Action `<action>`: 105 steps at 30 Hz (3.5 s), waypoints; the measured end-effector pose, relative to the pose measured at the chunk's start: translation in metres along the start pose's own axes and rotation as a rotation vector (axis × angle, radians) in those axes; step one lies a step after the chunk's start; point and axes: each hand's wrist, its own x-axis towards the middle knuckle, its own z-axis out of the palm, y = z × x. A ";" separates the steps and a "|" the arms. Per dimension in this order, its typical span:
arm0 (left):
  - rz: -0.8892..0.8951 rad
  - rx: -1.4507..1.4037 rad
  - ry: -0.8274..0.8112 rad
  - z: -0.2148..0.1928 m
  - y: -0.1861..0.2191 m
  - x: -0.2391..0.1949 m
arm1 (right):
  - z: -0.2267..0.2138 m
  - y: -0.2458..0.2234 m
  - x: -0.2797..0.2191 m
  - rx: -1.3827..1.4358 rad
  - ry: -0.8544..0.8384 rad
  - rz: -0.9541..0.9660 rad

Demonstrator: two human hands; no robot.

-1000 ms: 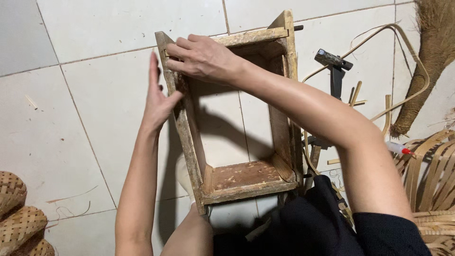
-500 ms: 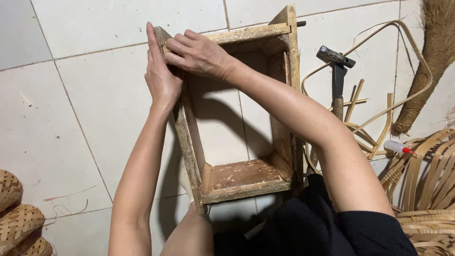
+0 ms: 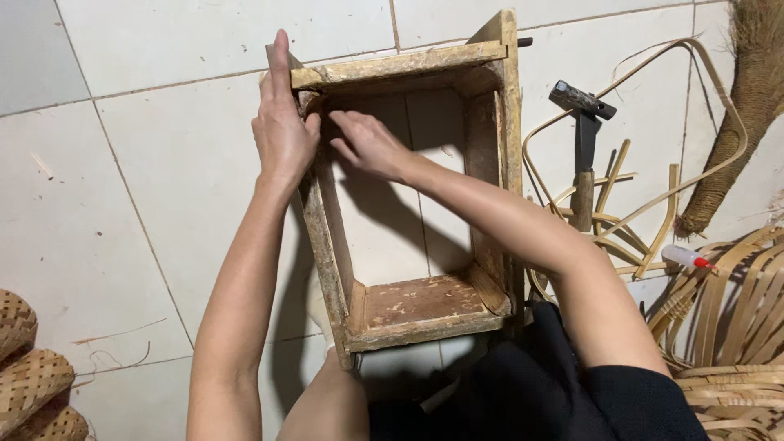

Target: The person assembles a rectangular wooden basket frame by inserting a wooden block, tapping it with a hammer, and fitting a flexible rattan strip around the interior. The person then places a pre-woven rattan basket body into the frame.

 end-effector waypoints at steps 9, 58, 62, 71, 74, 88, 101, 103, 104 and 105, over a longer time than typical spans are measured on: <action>0.013 -0.042 -0.094 -0.013 -0.004 0.004 | -0.027 -0.032 -0.003 -0.017 0.092 -0.023; -0.273 -0.499 -0.115 -0.014 0.017 -0.060 | -0.117 -0.112 0.051 -0.532 0.152 -0.600; -0.147 -0.593 -0.079 -0.013 0.015 -0.060 | -0.125 -0.123 0.058 -0.518 0.115 -0.568; -0.223 -0.557 -0.091 -0.008 0.009 -0.061 | -0.138 -0.130 0.057 -0.494 0.173 -0.739; -0.149 -0.570 -0.040 -0.005 0.010 -0.061 | -0.141 -0.127 0.063 -0.528 0.150 -0.693; -0.030 -0.586 -0.044 -0.009 0.011 -0.059 | -0.131 -0.127 0.069 -0.555 0.176 -0.731; -0.214 -0.495 -0.050 0.000 -0.003 -0.063 | -0.065 -0.056 0.057 -0.579 0.229 -0.562; -0.204 -0.519 -0.060 0.001 -0.003 -0.062 | -0.062 -0.051 0.053 -0.655 0.323 -0.639; -0.197 -0.532 -0.064 0.000 -0.001 -0.061 | -0.063 -0.049 0.053 -0.694 0.371 -0.678; -0.194 -0.502 -0.059 -0.002 0.000 -0.061 | -0.062 -0.049 0.053 -0.716 0.363 -0.680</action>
